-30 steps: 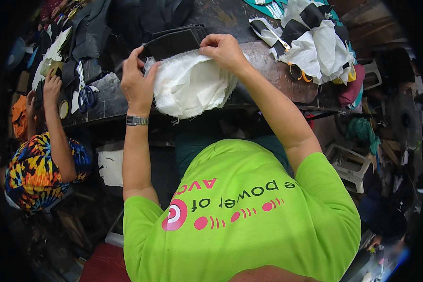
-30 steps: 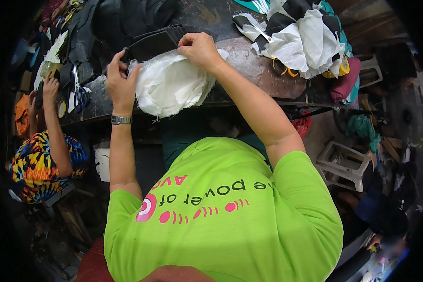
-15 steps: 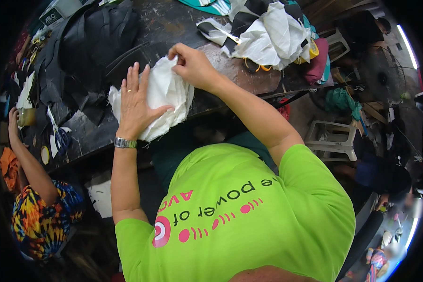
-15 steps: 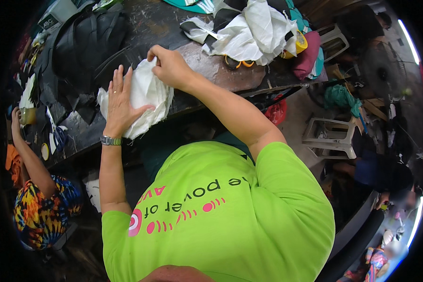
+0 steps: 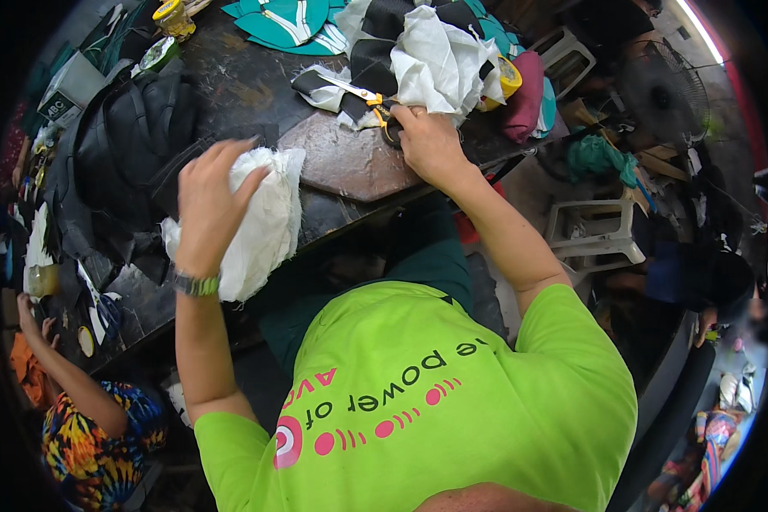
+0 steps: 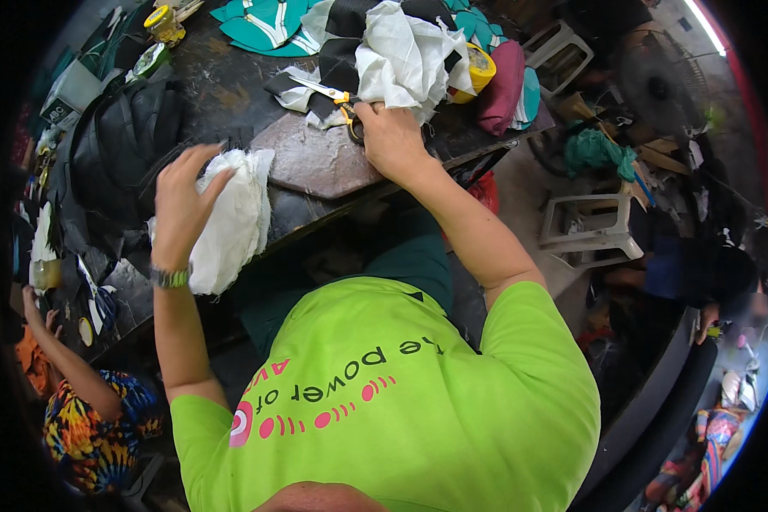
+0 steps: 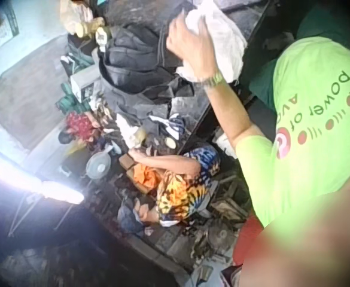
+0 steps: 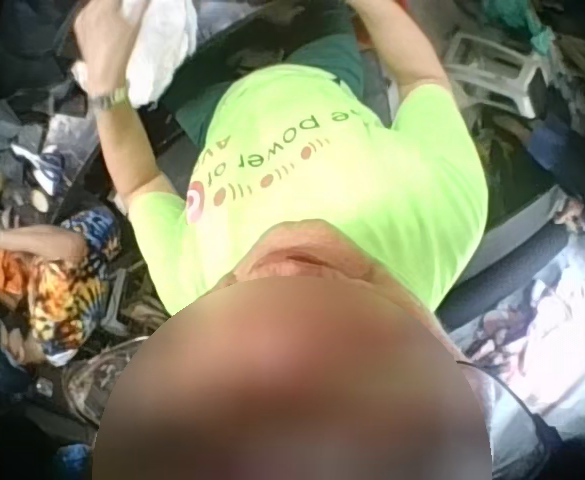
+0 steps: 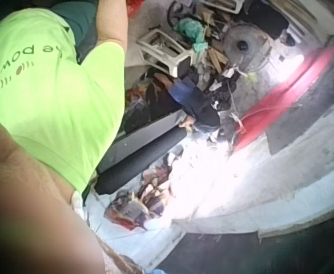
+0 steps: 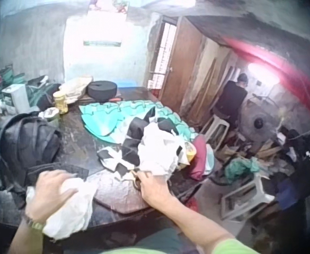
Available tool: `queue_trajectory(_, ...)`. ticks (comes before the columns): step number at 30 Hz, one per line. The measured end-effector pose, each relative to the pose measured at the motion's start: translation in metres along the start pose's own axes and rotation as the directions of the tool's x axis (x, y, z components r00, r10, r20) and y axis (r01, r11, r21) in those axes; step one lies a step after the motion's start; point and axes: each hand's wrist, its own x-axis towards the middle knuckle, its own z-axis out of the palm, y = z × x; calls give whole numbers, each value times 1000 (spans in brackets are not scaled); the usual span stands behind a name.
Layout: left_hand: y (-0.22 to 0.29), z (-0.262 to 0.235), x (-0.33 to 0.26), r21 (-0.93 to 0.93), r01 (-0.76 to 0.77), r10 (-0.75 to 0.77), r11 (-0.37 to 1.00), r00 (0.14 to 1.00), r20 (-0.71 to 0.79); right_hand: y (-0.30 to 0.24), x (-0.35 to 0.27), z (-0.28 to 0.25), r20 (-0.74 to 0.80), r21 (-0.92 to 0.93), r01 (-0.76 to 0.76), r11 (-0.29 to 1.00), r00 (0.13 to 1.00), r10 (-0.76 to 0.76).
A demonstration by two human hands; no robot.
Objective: The person uses shears to cut a piece of black fabric placed on top of a white cloth. They repeatedly trim the edges, adjust the fabric, and cut small pieces off, working methodically on the same item throughout the clip.
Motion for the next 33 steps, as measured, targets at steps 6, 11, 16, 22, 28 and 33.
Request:
queue_trajectory(6,52,69,87,-38,-52,53,998,998,20,8,20,-3,155,316,-236,919,968,195)
queue_trajectory(11,49,112,120,-49,8,-3,999,995,98,41,14,-10,456,781,-555,286,820,345)
queue_trajectory(16,52,125,126,-170,94,-69,981,987,146,67,-11,-15,520,851,-517,-87,808,277)
queue_trajectory(22,80,129,135,190,72,-82,979,996,42,55,-26,-22,540,821,-451,-350,813,219)
queue_trajectory(28,99,97,112,114,-164,190,980,940,-282,48,-39,-48,522,842,-461,-279,827,209)
queue_trajectory(33,84,53,30,10,-387,366,922,863,-349,48,-54,-66,535,835,-508,-210,839,98)
